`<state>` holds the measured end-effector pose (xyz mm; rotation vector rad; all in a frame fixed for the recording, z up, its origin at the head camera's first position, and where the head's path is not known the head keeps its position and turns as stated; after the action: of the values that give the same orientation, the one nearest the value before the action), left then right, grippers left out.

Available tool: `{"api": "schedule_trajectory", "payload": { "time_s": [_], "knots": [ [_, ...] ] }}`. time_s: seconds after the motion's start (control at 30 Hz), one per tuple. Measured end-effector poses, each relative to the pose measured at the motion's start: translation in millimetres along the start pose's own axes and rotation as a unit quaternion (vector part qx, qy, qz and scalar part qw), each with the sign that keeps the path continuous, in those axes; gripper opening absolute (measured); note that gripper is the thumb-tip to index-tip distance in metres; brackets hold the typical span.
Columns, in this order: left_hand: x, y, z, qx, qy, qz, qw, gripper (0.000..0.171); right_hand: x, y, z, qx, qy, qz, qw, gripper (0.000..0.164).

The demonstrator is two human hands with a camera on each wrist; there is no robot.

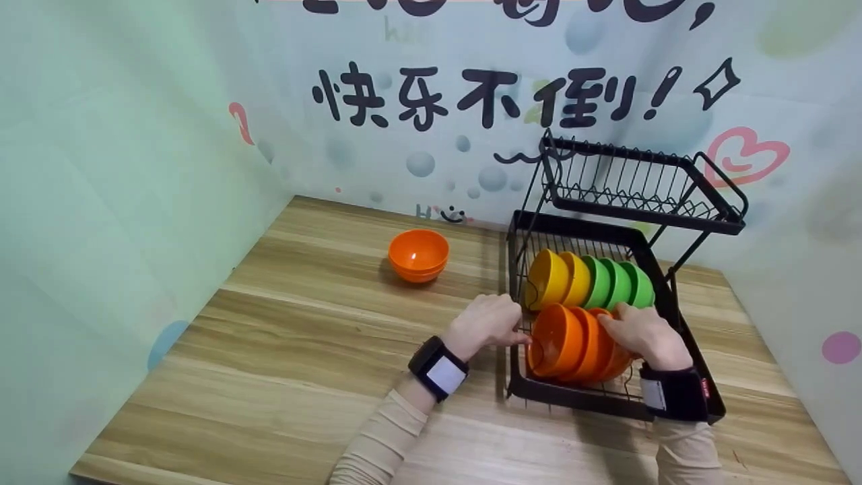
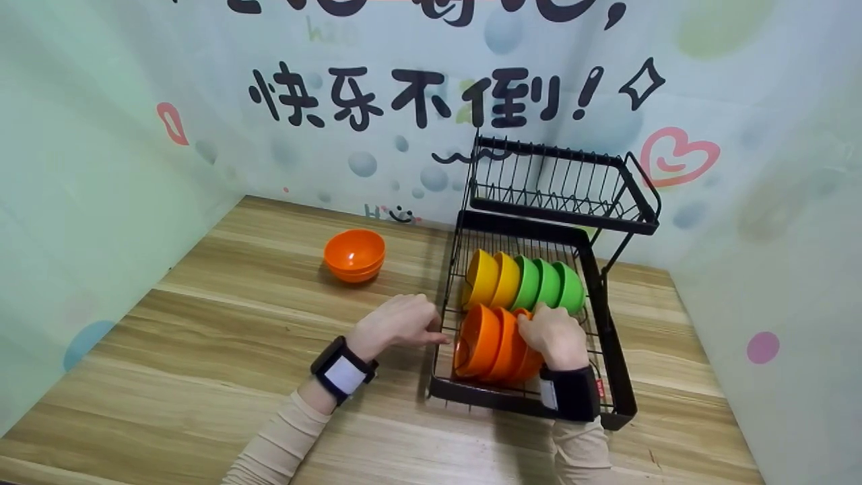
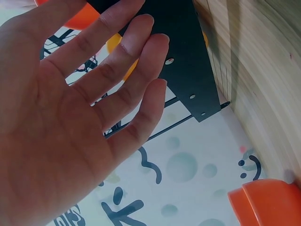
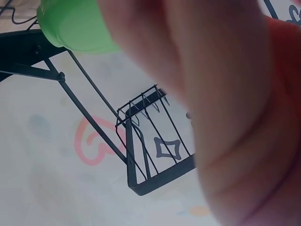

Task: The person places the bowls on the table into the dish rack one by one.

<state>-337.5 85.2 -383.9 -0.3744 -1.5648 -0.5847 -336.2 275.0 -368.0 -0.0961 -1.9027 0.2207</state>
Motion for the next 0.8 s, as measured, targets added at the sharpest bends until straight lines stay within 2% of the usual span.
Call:
{"api": "schedule_trajectory", "payload": {
  "time_s": [0.17, 0.33, 0.6, 0.8],
  "knots": [
    [-1.9, -2.7, 1.2, 0.013, -0.01, -0.009, 0.9998, 0.042, 0.1, -0.4, -1.0, 0.0, 0.0, 0.004, 1.0, 0.054],
    [-0.2, -8.6, 2.2, 0.029, -0.001, -0.004, 0.9996, 0.04, 2.7, -1.4, -2.5, 0.0, 0.014, 0.001, 1.0, 0.054],
    [13.4, -30.3, -1.0, 0.098, 0.048, 0.02, 0.9938, 0.031, 8.9, -3.8, -5.3, 0.003, 0.043, -0.004, 0.999, 0.055],
    [27.8, -49.5, -7.1, 0.152, 0.107, 0.06, 0.9807, 0.032, 15.3, -3.7, -7.1, -0.005, 0.072, -0.01, 0.997, 0.056]
  ]
}}
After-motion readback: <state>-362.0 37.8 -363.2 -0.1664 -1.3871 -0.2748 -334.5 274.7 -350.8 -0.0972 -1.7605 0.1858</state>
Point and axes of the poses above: each hand's wrist, its own z-axis towards the middle knuckle, its own x-axis out of the back of the hand, y = z × x, the point moved 8 cm from there along z, towards the middle knuckle, and after that the axes turned 4 degrees about -y, right-handed, at the moved point
